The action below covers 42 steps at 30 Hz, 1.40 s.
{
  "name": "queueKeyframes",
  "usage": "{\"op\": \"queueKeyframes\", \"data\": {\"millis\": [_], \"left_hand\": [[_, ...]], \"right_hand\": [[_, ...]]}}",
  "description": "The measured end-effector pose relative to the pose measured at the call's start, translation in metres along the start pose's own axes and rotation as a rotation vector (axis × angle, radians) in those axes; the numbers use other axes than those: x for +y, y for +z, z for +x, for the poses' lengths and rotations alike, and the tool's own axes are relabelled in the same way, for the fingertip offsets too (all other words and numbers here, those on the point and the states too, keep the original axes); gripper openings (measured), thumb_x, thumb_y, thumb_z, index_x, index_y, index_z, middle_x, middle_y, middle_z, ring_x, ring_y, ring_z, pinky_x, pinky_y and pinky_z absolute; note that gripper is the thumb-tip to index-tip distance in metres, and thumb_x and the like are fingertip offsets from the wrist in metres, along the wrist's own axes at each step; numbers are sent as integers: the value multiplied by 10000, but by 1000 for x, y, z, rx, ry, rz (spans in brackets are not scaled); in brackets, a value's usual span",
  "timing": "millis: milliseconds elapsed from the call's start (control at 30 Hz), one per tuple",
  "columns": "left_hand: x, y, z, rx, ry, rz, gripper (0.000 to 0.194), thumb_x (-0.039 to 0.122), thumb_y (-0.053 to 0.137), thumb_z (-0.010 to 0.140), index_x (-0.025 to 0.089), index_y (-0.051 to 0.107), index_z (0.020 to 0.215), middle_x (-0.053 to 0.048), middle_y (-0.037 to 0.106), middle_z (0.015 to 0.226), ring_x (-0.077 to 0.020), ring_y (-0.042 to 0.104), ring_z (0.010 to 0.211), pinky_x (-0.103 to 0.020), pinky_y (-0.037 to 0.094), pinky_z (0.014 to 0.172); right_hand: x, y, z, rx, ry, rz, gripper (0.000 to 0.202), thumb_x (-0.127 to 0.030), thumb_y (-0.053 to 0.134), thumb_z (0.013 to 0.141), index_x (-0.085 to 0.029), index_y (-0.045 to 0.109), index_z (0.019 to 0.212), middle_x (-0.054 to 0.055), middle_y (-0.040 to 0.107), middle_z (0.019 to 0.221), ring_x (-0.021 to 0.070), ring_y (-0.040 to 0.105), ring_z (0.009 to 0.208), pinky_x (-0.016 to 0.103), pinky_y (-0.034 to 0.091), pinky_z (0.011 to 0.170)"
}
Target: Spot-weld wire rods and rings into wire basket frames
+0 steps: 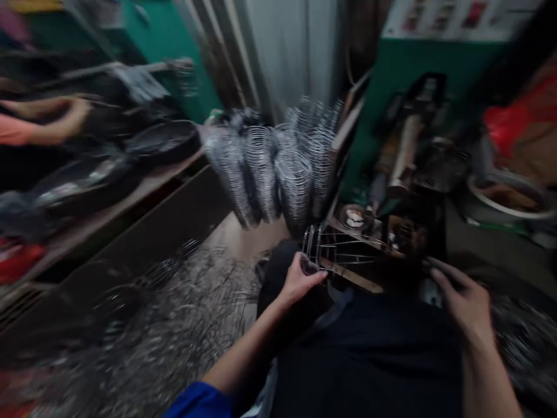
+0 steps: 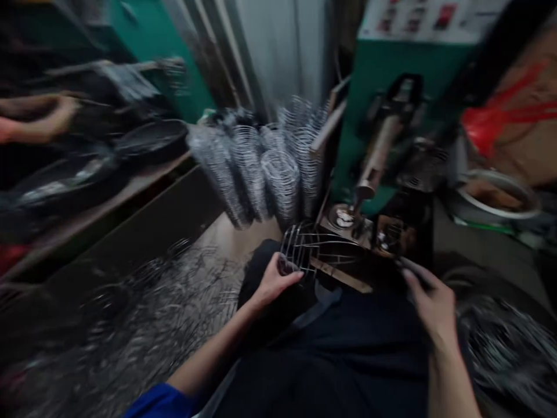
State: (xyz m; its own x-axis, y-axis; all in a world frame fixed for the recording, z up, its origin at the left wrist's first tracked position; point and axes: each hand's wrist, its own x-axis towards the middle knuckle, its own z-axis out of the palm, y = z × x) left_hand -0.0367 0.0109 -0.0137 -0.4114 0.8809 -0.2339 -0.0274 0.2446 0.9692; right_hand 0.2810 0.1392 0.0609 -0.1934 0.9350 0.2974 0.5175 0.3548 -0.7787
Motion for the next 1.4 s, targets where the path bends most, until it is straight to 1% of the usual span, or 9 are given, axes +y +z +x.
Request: {"op": "queueKeyframes", "data": {"millis": [67,167,333,500,633,733,800,1067,1400], "left_hand": [[4,13,7,43,24,139,517,455,835,648,213,426,852,44,599,729,-120,564,658,-231,439,619],[9,27,9,64,54,278,486,460,823,657,217,450,852,35,625,746,-135,593,672,-243,450,635],[15,39,11,56,105,405,489,466,809,664,225,470,921,18,655,794,-158,611,692,-265,467,655],[16,48,21,37,110,444,483,452,797,665,232,472,946,14,670,800,-175,638,703,-269,475,658],[16,52,30,37,101,457,493,463,791,676,240,467,974,17,673,792,-184,646,705,-268,470,646],[16,55,36,34,116,477,503,487,786,686,245,459,982,8,678,823,-194,654,731,-280,473,666],[17,56,39,34,132,492,501,496,782,692,247,453,976,6,674,831,-196,650,728,-284,472,668],[26,60,47,56,155,548,531,487,784,694,246,438,1017,-18,676,868,-225,659,770,-312,491,696],[44,57,57,72,188,556,501,476,783,697,250,428,970,-17,687,864,-224,675,774,-299,492,669]], "right_hand": [[1,-2,-3,-68,16,35,325,-478,637,910,-228,747,1085,76,746,1058,257,689,1019,403,559,921],[-6,21,13,-213,-100,113,268,-379,595,952,-247,734,1140,57,734,1135,237,674,1079,411,531,979],[-11,56,38,-231,-334,-51,229,-267,568,971,-262,737,1126,55,739,1106,239,631,1141,434,498,996],[7,69,43,-270,-404,-144,210,-221,579,964,-250,732,1105,47,755,990,237,636,1058,405,497,918],[15,76,44,-236,-456,-292,286,-164,568,956,-231,688,1208,63,752,1053,255,602,1119,434,428,946],[12,79,44,-201,-494,-424,361,-94,549,936,-240,666,1244,64,745,1110,269,573,1163,457,368,952],[9,79,45,-185,-496,-472,362,-86,552,927,-240,676,1231,64,743,1117,279,565,1137,449,370,921],[10,81,58,-121,-522,-256,363,-71,546,913,-236,708,1194,48,746,1014,240,576,985,376,495,866],[-5,86,72,-73,-456,-232,292,-167,535,953,-269,749,1124,44,751,950,248,609,948,404,553,823]]}}
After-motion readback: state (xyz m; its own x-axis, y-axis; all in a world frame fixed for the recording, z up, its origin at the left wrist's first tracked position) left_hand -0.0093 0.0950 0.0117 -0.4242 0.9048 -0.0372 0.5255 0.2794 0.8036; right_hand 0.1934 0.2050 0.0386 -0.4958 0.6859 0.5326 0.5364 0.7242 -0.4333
